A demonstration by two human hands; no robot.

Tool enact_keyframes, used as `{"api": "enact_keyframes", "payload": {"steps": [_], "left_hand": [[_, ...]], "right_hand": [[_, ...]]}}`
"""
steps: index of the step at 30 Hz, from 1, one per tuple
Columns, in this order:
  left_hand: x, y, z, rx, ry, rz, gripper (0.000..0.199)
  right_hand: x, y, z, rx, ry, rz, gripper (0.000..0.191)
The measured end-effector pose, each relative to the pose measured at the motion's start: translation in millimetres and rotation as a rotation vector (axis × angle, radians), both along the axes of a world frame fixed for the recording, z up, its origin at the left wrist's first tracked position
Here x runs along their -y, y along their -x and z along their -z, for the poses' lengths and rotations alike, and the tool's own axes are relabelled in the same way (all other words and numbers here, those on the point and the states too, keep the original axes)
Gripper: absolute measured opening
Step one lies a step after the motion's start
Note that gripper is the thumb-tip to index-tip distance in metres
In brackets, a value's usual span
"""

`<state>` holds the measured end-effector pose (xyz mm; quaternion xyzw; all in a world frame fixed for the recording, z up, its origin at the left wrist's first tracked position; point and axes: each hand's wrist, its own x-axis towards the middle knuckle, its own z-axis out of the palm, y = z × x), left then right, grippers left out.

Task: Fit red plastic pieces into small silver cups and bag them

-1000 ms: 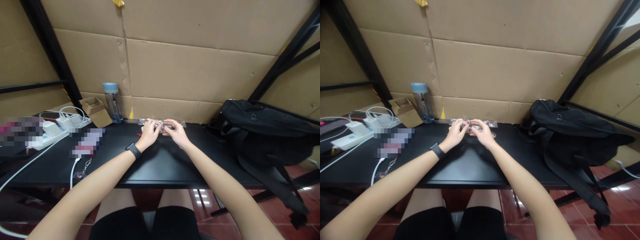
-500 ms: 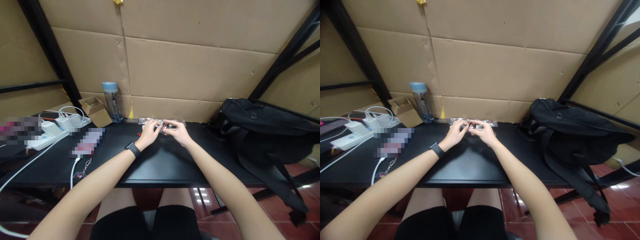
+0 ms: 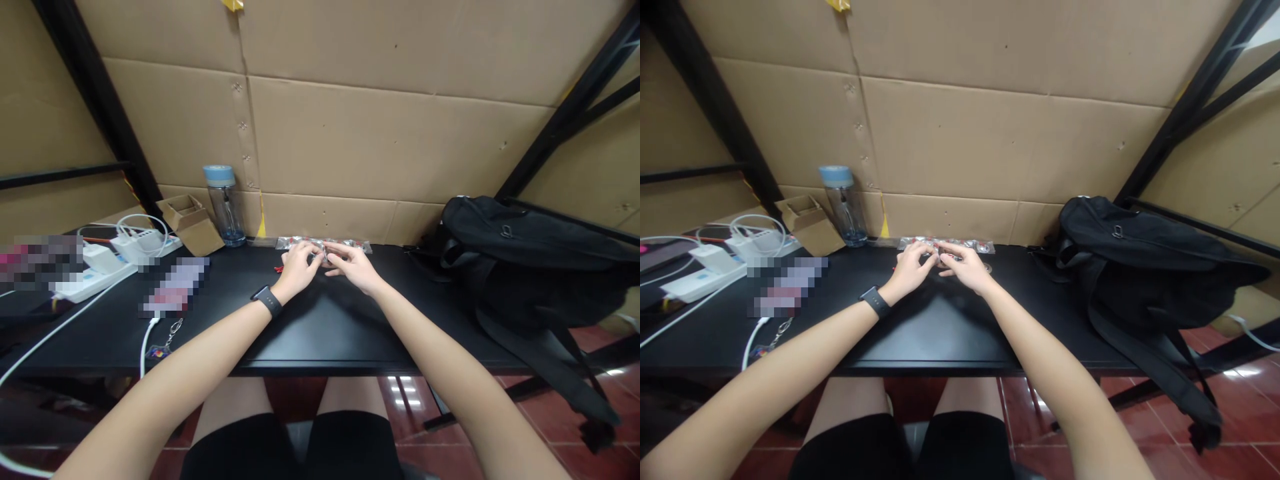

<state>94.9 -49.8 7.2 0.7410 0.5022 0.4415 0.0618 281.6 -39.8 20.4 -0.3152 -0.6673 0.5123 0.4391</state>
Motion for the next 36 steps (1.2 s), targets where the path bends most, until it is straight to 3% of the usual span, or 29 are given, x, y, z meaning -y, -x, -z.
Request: {"api": "enact_keyframes", "payload": {"steps": [4, 9, 14, 19, 25, 30, 36], "left_hand": [[0.1, 1.0, -1.7, -0.001, -0.017, 0.003, 0.015], [-1.8, 4.8, -2.6, -0.043, -0.054, 0.111, 0.014], [-8.6, 12.1, 6.5, -0.205, -0.014, 0.113, 0.035], [-13.1, 15.4, 18.6, -0.387, 0.121, 0.301, 0.043], [-7.9, 10.9, 20.9, -0.501, 0.150, 0.435, 0.024], [-5.1, 8.9, 21.5, -0.563, 0.060, 0.393, 0.031], [-4.9, 8.3, 20.4, -0.538, 0.112, 0.440, 0.037]], "right_hand": [[1.7, 0.7, -0.4, 0.015, -0.047, 0.004, 0.063], [-3.6, -6.6, -3.0, 0.080, -0.124, 0.013, 0.065], [-18.9, -28.2, -8.4, 0.127, -0.279, 0.187, 0.058], [-29.9, -53.5, -12.9, 0.372, -0.376, 0.325, 0.056], [-27.4, -64.0, -15.6, 0.702, -0.372, 0.189, 0.046], [-21.5, -60.9, -17.2, 0.835, -0.361, 0.099, 0.040], [-21.8, -56.5, -12.5, 0.878, -0.388, 0.100, 0.036]]}}
